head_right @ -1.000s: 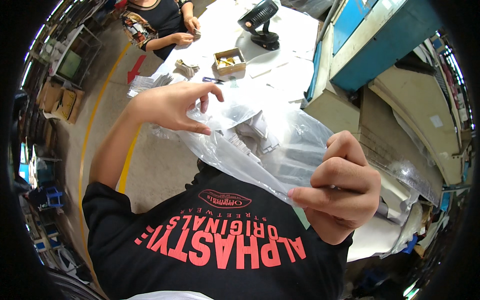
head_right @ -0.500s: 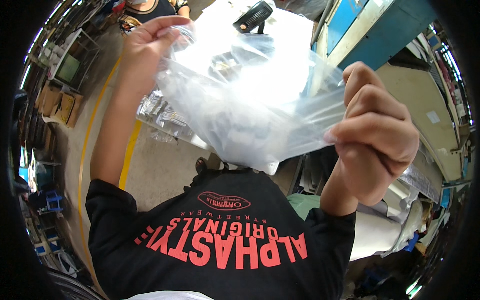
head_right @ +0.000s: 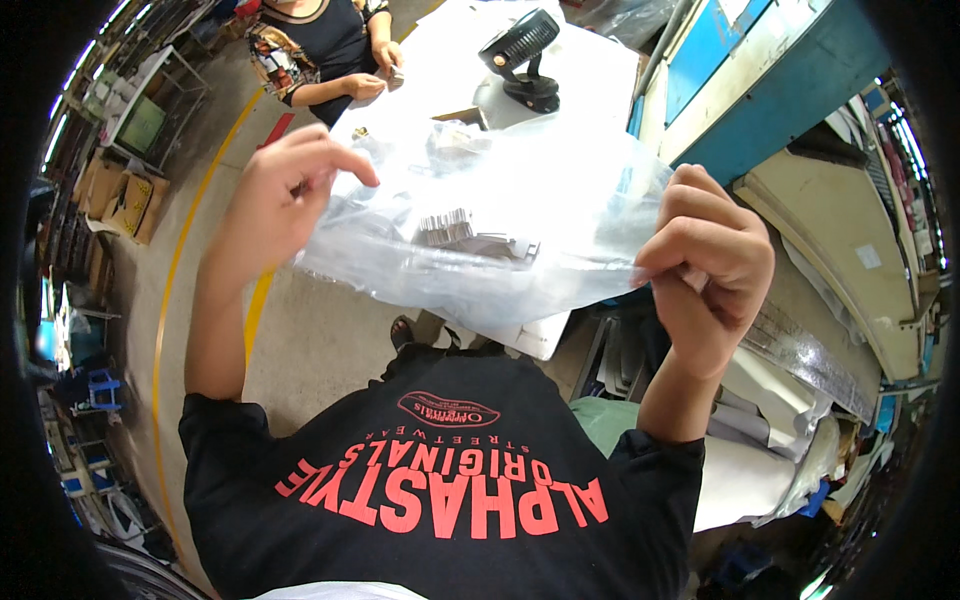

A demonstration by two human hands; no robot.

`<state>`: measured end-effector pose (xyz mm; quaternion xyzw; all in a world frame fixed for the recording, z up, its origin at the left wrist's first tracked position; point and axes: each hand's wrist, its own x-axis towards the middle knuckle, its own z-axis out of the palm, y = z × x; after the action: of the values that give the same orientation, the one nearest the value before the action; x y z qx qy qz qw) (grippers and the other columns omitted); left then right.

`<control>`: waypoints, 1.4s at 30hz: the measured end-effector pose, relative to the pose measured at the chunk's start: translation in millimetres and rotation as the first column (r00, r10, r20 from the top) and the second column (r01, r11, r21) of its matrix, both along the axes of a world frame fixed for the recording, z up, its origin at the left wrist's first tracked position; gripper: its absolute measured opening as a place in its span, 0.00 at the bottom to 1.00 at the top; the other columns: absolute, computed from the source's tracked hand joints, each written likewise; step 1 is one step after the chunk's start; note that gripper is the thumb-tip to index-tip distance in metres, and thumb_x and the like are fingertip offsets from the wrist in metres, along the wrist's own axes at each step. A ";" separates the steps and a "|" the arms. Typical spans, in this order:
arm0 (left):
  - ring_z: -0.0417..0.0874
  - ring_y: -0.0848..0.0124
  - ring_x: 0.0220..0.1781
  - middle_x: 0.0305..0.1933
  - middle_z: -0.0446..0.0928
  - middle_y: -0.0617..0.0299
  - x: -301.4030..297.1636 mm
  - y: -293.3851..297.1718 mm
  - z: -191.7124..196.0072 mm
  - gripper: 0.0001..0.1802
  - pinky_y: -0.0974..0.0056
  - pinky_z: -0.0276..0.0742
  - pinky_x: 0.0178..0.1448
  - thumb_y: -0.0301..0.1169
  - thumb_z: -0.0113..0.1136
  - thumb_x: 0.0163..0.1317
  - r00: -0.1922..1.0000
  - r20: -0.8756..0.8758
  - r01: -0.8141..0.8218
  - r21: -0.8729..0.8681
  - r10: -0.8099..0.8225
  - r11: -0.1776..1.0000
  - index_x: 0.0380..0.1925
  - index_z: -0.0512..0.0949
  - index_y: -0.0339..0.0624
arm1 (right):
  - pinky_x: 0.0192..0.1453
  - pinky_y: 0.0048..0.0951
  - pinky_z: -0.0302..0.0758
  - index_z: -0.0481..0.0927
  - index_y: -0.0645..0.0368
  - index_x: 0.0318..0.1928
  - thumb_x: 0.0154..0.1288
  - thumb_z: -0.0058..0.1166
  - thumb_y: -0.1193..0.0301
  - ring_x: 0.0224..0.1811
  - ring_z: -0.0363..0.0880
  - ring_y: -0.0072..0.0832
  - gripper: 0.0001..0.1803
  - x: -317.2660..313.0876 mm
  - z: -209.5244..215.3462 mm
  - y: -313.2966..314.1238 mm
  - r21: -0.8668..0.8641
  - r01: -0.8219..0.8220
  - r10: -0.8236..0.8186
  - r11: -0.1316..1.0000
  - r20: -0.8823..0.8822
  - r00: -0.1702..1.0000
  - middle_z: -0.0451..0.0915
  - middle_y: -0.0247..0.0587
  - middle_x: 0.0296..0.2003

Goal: The person writes on a small white card, then places it into a clear plastic bag along with a stack of similar cards. They seal the bag and place it on the table. The person repeats this process with additional stacks of cards, organizing them into separate plastic bags.

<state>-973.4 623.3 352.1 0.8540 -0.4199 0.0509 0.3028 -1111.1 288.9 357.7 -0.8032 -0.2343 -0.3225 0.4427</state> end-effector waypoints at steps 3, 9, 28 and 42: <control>0.87 0.60 0.39 0.48 0.79 0.57 -17.3 1.9 23.1 0.09 0.55 0.82 0.47 0.30 0.68 0.63 1.000 0.015 -0.025 0.274 0.021 0.961 0.43 0.90 0.54 | 0.35 0.32 0.57 0.73 0.59 0.16 0.24 0.48 0.72 0.29 0.63 0.34 0.09 -15.7 16.5 9.8 -0.162 0.039 -0.057 0.986 -0.108 0.993 0.69 0.35 0.22; 0.88 0.55 0.43 0.58 0.80 0.53 -24.4 12.7 18.1 0.20 0.51 0.83 0.54 0.32 0.68 0.63 0.980 0.180 -0.141 0.316 0.087 0.938 0.57 0.86 0.54 | 0.48 0.45 0.70 0.73 0.60 0.18 0.22 0.51 0.70 0.38 0.70 0.44 0.13 -29.8 16.6 35.4 -0.284 0.037 -0.064 0.958 -0.085 0.994 0.74 0.38 0.26; 0.84 0.72 0.44 0.56 0.79 0.54 36.2 99.4 -128.1 0.19 0.65 0.82 0.54 0.30 0.45 0.80 0.685 -0.711 -0.627 -0.463 0.160 0.627 0.67 0.68 0.38 | 0.72 0.43 0.70 0.68 0.66 0.69 0.69 0.59 0.76 0.67 0.73 0.51 0.29 49.8 -152.9 214.6 0.313 -0.422 0.523 0.851 -0.579 0.626 0.73 0.57 0.62; 0.85 0.62 0.57 0.55 0.84 0.59 35.3 141.6 -373.7 0.17 0.56 0.80 0.58 0.38 0.54 0.70 -0.184 -0.870 -0.865 -0.078 -0.457 0.496 0.54 0.77 0.43 | 0.69 0.37 0.75 0.50 0.69 0.79 0.64 0.76 0.58 0.69 0.73 0.38 0.58 139.0 -343.9 270.9 0.533 0.507 0.249 0.677 -0.815 0.523 0.70 0.57 0.68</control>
<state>-938.1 764.8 -21.6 0.3838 0.2466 -0.3487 0.8187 -972.1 559.8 13.8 -0.6264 0.2237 0.0063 0.7467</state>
